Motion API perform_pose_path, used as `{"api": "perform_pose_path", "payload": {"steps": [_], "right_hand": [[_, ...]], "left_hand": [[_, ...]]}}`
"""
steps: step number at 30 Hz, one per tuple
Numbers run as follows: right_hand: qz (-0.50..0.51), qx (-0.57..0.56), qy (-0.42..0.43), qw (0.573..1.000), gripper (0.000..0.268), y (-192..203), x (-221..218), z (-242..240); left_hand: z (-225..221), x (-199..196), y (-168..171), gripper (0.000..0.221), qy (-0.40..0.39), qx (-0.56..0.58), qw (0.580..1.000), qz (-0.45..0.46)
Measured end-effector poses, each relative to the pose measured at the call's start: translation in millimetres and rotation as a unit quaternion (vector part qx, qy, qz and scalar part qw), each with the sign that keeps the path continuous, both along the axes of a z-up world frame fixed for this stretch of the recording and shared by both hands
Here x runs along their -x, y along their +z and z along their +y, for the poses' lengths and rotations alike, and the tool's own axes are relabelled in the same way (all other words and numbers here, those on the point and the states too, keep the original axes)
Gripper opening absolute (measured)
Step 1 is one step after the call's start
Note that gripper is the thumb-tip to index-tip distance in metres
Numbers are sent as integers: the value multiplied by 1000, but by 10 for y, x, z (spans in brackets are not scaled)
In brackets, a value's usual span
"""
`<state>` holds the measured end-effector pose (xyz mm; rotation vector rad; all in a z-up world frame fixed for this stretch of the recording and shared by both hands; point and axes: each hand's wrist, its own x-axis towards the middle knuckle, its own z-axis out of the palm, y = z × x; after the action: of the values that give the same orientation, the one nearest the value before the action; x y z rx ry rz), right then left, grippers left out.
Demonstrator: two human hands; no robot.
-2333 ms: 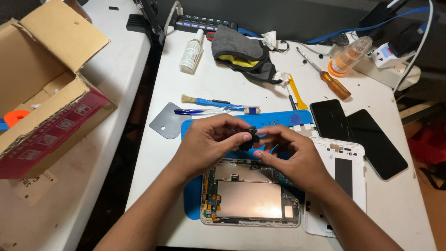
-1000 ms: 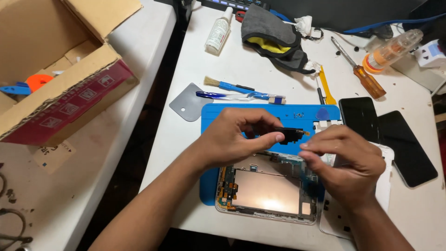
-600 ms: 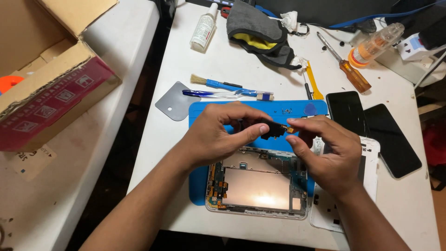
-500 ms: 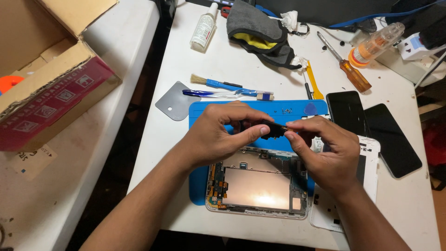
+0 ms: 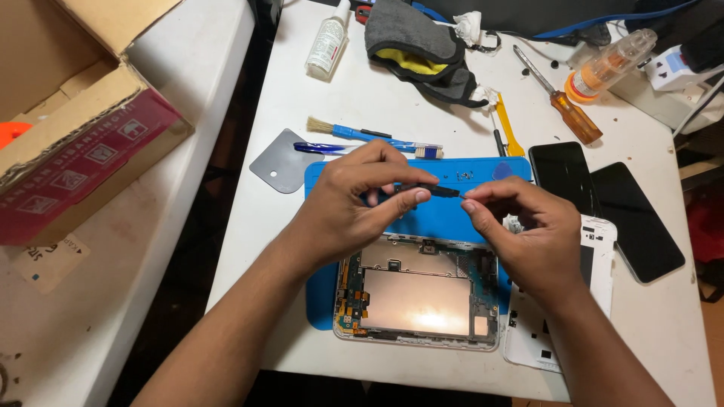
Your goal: Connecting internal ribbon cables and components during a tablet repair
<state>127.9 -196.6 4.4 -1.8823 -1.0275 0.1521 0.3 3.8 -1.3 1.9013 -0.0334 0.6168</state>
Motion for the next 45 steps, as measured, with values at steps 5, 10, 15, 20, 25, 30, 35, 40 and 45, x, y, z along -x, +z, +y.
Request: {"api": "perform_pose_path", "payload": {"steps": [5,10,15,20,25,30,35,40,45], "right_hand": [[-13,15,11,1000,7,-41,1,7],[-44,27,31,998,5,-33,-6,25],[-79,41,51,995,7,15,-58,29],[-140,28,33,989,3,96,-214,-35],[-141,64,15,988,4,123,-326,-80],[-85,303,-33,949,31,91,-442,-140],[-103,357,-56,927,34,66,-493,-171],[-81,375,-80,920,35,60,-546,-185],[-82,363,-81,925,26,52,-585,-199]], "left_hand": [[13,20,48,16,-18,-16,999,24],[8,7,52,16,-18,-15,999,33],[32,-23,-10,14,-48,-65,995,62],[2,-38,-57,18,-41,-133,986,89],[14,-67,-71,14,-30,-125,986,103],[31,-59,-117,11,-22,-115,987,106],[40,-49,-88,13,-14,-129,985,112],[43,-56,-75,13,-18,-127,989,78],[30,-61,-84,34,-12,-84,985,151]]}}
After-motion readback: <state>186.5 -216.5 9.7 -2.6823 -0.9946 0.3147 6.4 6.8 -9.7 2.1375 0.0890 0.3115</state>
